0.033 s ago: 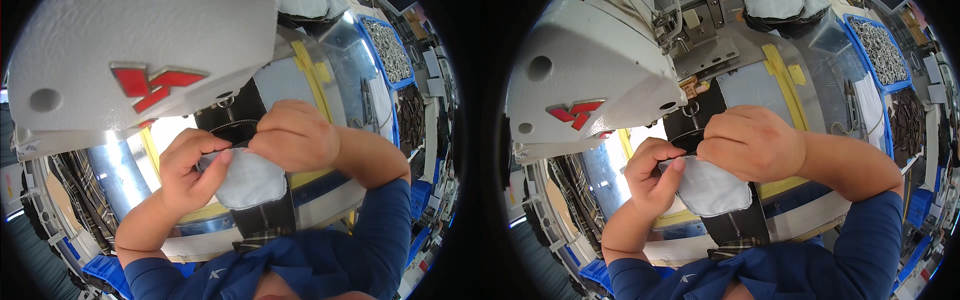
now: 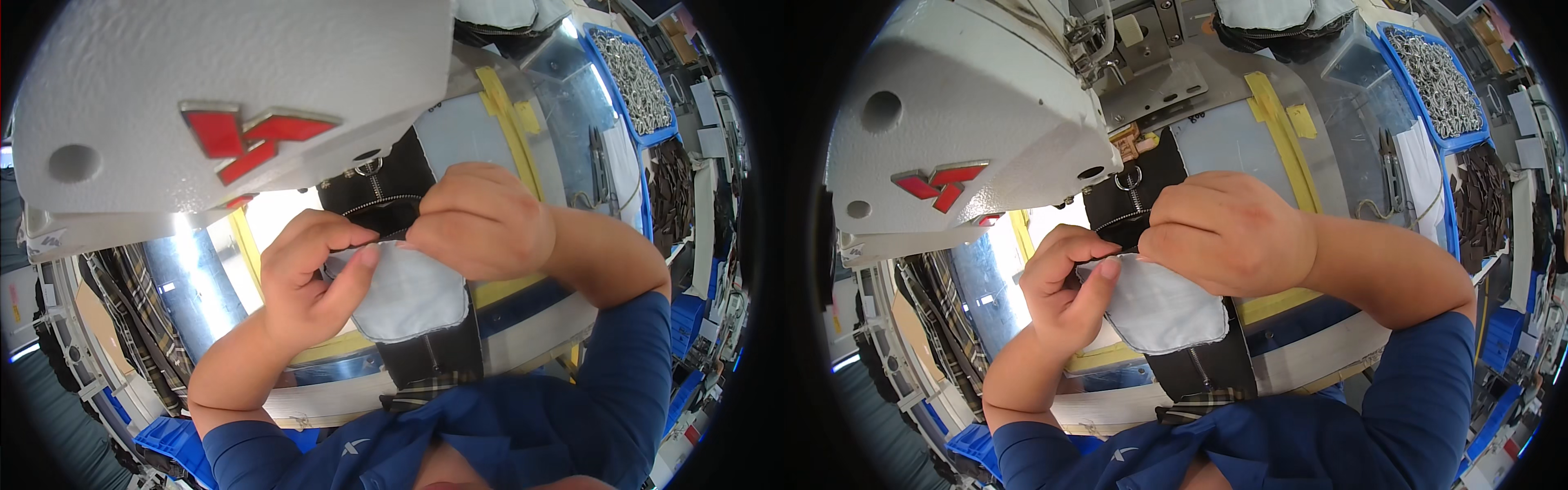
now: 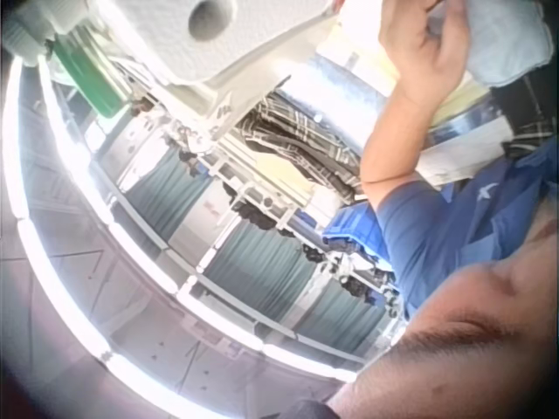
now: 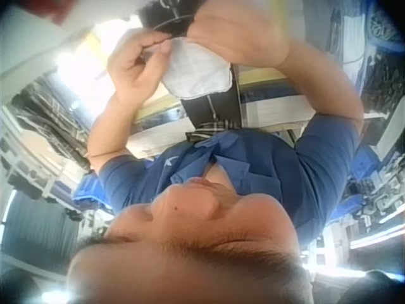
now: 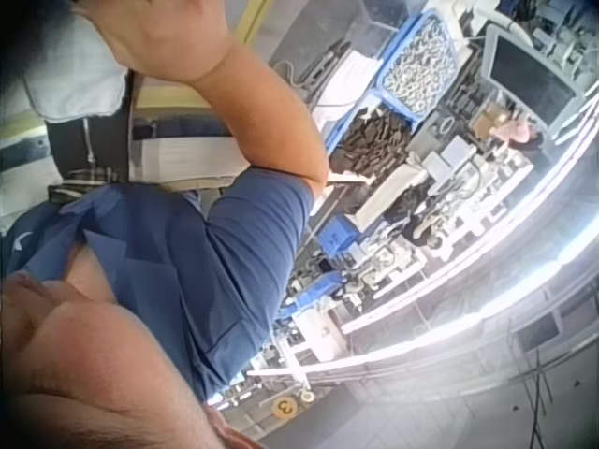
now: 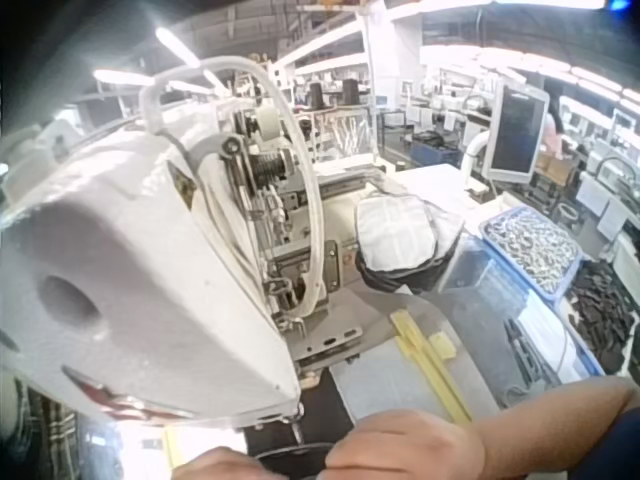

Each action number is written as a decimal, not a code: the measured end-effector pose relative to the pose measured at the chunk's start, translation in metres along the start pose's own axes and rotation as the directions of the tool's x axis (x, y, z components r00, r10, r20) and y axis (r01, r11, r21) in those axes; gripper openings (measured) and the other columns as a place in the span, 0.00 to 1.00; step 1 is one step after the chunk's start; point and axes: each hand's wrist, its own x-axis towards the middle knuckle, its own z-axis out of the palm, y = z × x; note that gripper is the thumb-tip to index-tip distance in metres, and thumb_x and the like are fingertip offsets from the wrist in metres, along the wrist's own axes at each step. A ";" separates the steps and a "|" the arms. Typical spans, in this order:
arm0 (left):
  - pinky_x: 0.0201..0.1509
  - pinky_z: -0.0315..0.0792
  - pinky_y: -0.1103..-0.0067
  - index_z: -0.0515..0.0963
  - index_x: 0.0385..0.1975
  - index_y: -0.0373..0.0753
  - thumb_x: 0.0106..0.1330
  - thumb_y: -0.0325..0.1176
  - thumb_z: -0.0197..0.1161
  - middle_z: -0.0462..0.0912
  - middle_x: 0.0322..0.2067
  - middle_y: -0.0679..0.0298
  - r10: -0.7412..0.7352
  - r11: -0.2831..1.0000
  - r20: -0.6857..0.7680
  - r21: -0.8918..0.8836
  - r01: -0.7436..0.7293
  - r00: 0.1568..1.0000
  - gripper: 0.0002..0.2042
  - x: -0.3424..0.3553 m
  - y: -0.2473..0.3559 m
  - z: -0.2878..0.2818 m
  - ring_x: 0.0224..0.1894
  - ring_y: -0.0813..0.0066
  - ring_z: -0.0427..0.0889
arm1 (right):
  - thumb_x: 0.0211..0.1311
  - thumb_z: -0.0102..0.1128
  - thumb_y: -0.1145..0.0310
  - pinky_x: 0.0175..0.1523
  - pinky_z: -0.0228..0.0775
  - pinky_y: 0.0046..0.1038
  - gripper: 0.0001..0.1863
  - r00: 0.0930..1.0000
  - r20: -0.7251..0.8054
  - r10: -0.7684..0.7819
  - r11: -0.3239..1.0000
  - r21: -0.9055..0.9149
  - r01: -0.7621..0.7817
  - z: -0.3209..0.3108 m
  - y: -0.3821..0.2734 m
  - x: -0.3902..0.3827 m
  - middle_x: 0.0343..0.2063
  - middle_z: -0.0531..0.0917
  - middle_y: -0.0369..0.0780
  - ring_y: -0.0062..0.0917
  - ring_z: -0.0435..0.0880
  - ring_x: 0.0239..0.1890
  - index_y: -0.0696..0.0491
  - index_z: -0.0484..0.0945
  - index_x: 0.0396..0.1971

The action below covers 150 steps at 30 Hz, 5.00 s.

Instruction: The person operates an industrial sewing machine to attach zippers and fabric pieces to small pouches. They repeatedly align the zipper with the pouch opening, sew along the edge, and then inspect the finished seam. The person handles multiple pouches, including plaid and solid-colored ones, in a repetitive assembly sequence.

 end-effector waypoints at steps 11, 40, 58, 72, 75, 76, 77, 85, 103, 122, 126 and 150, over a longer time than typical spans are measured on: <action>0.38 0.76 0.77 0.86 0.39 0.30 0.61 0.19 0.74 0.86 0.35 0.56 -0.049 0.998 0.005 -0.037 0.049 0.999 0.08 0.000 -0.001 0.004 0.34 0.67 0.85 | 0.62 0.72 0.74 0.32 0.75 0.30 0.06 0.929 0.141 0.343 0.889 0.272 -0.370 -0.001 -0.003 0.009 0.33 0.84 0.42 0.33 0.83 0.29 0.57 0.86 0.38; 0.37 0.73 0.80 0.85 0.36 0.32 0.69 0.27 0.74 0.84 0.32 0.61 -0.340 0.937 -0.061 0.062 0.344 0.938 0.06 -0.002 -0.005 0.007 0.31 0.76 0.79 | 0.60 0.70 0.77 0.34 0.75 0.37 0.05 0.932 0.147 0.330 0.938 0.059 -0.341 0.010 0.007 0.000 0.30 0.82 0.42 0.40 0.82 0.30 0.56 0.83 0.35; 0.40 0.78 0.70 0.89 0.42 0.35 0.71 0.35 0.71 0.91 0.37 0.55 -0.402 0.858 -0.054 0.326 0.397 0.914 0.10 0.040 -0.030 -0.014 0.36 0.64 0.88 | 0.68 0.64 0.62 0.45 0.79 0.50 0.15 0.740 0.332 0.586 0.810 -0.220 -0.543 0.013 0.044 0.034 0.28 0.86 0.53 0.53 0.87 0.36 0.61 0.83 0.30; 0.45 0.81 0.69 0.89 0.44 0.37 0.57 0.30 0.82 0.92 0.36 0.60 -0.065 0.843 0.000 0.536 0.055 0.998 0.15 0.038 -0.064 -0.017 0.39 0.61 0.91 | 0.64 0.65 0.64 0.45 0.81 0.49 0.15 0.706 0.358 0.610 0.791 -0.239 -0.563 0.014 0.062 0.037 0.26 0.86 0.55 0.55 0.88 0.35 0.63 0.85 0.26; 0.45 0.82 0.69 0.89 0.44 0.37 0.55 0.32 0.85 0.93 0.37 0.60 0.000 0.795 0.054 0.606 -0.033 0.999 0.17 0.040 -0.076 -0.019 0.39 0.61 0.91 | 0.63 0.65 0.64 0.45 0.82 0.49 0.15 0.665 0.377 0.644 0.763 -0.247 -0.598 0.012 0.061 0.042 0.27 0.87 0.54 0.54 0.89 0.37 0.63 0.86 0.27; 0.44 0.83 0.69 0.89 0.44 0.37 0.55 0.32 0.85 0.93 0.37 0.60 0.029 0.767 0.077 0.638 -0.071 0.997 0.17 0.040 -0.079 -0.019 0.39 0.62 0.91 | 0.62 0.65 0.64 0.45 0.82 0.49 0.15 0.663 0.378 0.646 0.760 -0.241 -0.603 0.012 0.061 0.043 0.27 0.87 0.54 0.54 0.89 0.37 0.63 0.86 0.28; 0.45 0.83 0.70 0.89 0.44 0.37 0.55 0.32 0.85 0.93 0.37 0.60 0.024 0.773 0.057 0.632 -0.054 0.998 0.17 0.039 -0.082 -0.019 0.39 0.62 0.91 | 0.62 0.65 0.64 0.45 0.82 0.49 0.15 0.660 0.379 0.649 0.757 -0.236 -0.609 0.011 0.061 0.043 0.28 0.87 0.54 0.53 0.89 0.38 0.63 0.87 0.28; 0.50 0.82 0.67 0.90 0.47 0.40 0.57 0.31 0.81 0.93 0.42 0.58 -0.070 0.827 0.098 0.562 0.003 0.993 0.17 0.021 -0.127 -0.035 0.44 0.56 0.91 | 0.61 0.66 0.64 0.48 0.79 0.51 0.14 0.605 0.410 0.682 0.721 -0.239 -0.651 0.010 0.064 0.049 0.30 0.88 0.51 0.53 0.88 0.41 0.61 0.86 0.29; 0.47 0.85 0.72 0.88 0.45 0.32 0.58 0.23 0.82 0.92 0.41 0.60 -0.139 0.900 0.039 0.421 0.110 0.990 0.15 0.029 -0.124 -0.029 0.41 0.70 0.91 | 0.49 0.60 0.75 0.46 0.85 0.47 0.14 0.511 0.485 0.710 0.685 -0.304 -0.662 0.013 0.069 0.056 0.36 0.90 0.52 0.50 0.91 0.43 0.60 0.89 0.34; 0.63 0.78 0.64 0.88 0.51 0.44 0.60 0.29 0.76 0.90 0.52 0.61 -0.139 0.875 0.071 0.476 0.089 0.988 0.18 0.036 -0.097 -0.019 0.58 0.58 0.86 | 0.60 0.67 0.63 0.50 0.83 0.48 0.15 0.612 0.444 0.654 0.750 -0.283 -0.597 0.017 0.076 0.044 0.32 0.89 0.55 0.52 0.90 0.43 0.63 0.89 0.30; 0.66 0.76 0.64 0.88 0.53 0.42 0.63 0.28 0.73 0.89 0.53 0.58 -0.270 0.862 0.079 0.463 0.205 0.960 0.17 0.031 -0.101 -0.020 0.59 0.56 0.85 | 0.60 0.67 0.63 0.50 0.83 0.47 0.16 0.564 0.477 0.674 0.732 -0.331 -0.595 0.009 0.071 0.052 0.31 0.89 0.54 0.52 0.90 0.42 0.64 0.88 0.30; 0.49 0.84 0.70 0.90 0.48 0.40 0.60 0.27 0.80 0.93 0.45 0.61 -0.030 0.838 0.148 0.543 -0.056 0.989 0.16 0.038 -0.083 -0.026 0.46 0.65 0.91 | 0.63 0.66 0.64 0.47 0.80 0.48 0.14 0.527 0.470 0.709 0.692 -0.317 -0.649 -0.004 0.065 0.047 0.27 0.87 0.53 0.52 0.88 0.39 0.61 0.87 0.27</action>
